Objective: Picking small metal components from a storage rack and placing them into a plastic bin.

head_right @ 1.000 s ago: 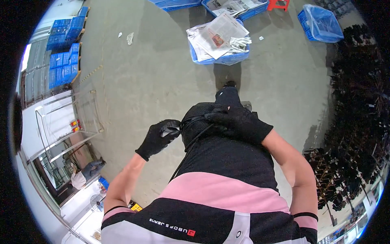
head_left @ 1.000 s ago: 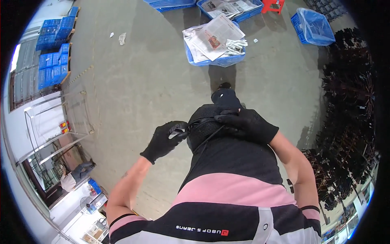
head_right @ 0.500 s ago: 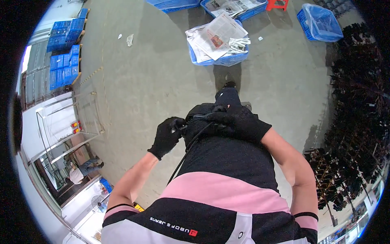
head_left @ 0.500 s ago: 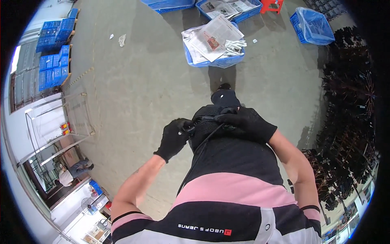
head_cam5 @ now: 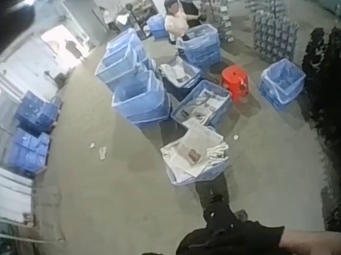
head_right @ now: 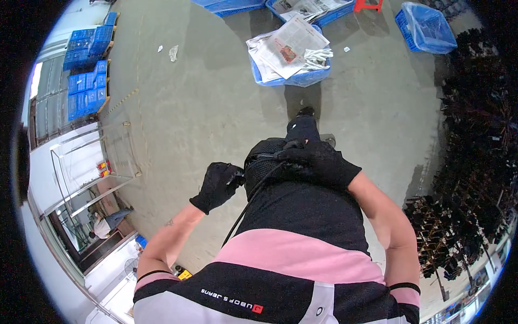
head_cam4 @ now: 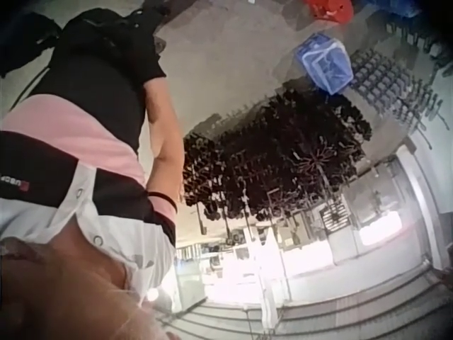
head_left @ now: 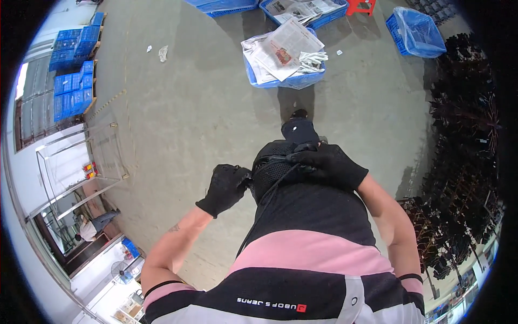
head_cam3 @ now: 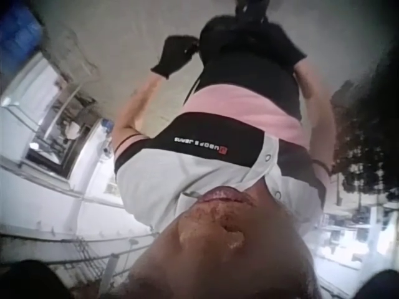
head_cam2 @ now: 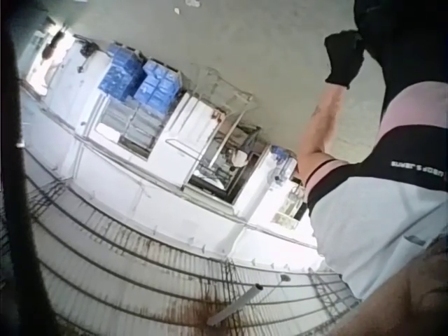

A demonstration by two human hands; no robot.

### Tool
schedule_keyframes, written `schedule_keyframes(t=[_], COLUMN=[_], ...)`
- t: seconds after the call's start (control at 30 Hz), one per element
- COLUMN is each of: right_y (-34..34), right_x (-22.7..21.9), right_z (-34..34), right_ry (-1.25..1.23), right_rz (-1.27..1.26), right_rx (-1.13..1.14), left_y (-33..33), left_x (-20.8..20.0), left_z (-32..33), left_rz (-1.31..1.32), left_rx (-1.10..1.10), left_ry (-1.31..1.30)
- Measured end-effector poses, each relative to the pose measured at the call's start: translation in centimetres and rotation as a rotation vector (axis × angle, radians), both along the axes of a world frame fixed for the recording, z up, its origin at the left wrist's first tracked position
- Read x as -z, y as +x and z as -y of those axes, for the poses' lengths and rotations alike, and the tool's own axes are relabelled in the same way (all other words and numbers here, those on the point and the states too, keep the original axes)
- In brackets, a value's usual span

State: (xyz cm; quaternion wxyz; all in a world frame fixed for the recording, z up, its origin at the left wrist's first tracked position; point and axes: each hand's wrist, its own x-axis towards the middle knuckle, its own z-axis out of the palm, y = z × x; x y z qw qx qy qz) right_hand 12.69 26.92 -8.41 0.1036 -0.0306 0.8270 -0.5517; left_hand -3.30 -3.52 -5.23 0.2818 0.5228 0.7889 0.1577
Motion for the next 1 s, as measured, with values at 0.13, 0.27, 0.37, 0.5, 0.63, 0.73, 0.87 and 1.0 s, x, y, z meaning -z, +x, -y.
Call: schedule_keyframes(t=[0.13, 0.27, 0.37, 0.5, 0.63, 0.73, 0.87, 1.0], right_y=[-0.1, -0.2, -0.2, -0.3, -0.6, -0.7, -0.3, -0.5], right_x=[0.2, 0.0, 0.7, 1.2, 0.1, 0.5, 0.9, -0.3], right_z=[0.1, 0.3, 0.7, 1.2, 1.1, 1.9, 2.1, 2.1], right_ry=[-0.061, -0.008, -0.024, -0.039, -0.036, -0.100, -0.073, -0.055], right_rz=[-0.062, 0.007, -0.060, -0.073, 0.004, -0.061, -0.041, -0.040], right_rx=[0.006, -0.020, 0.006, -0.007, -0.012, 0.018, 0.025, 0.034], left_y=[-0.3, -0.6, -1.4, -2.0, -2.3, -3.1, -4.1, -4.4], left_x=[-1.1, -2.4, -2.6, -2.4, -1.8, -1.2, -0.7, -0.2], left_z=[-0.1, -0.9, -0.3, 0.1, -1.1, -2.4, -4.3, -5.9], left_rz=[-0.282, -0.227, -0.379, -0.548, -0.622, -0.614, -0.526, -0.407], left_rx=[0.074, 0.125, 0.231, 0.294, 0.288, 0.305, 0.367, 0.396], left_ry=[0.121, -0.019, -0.019, 0.105, 0.207, 0.254, 0.317, 0.367])
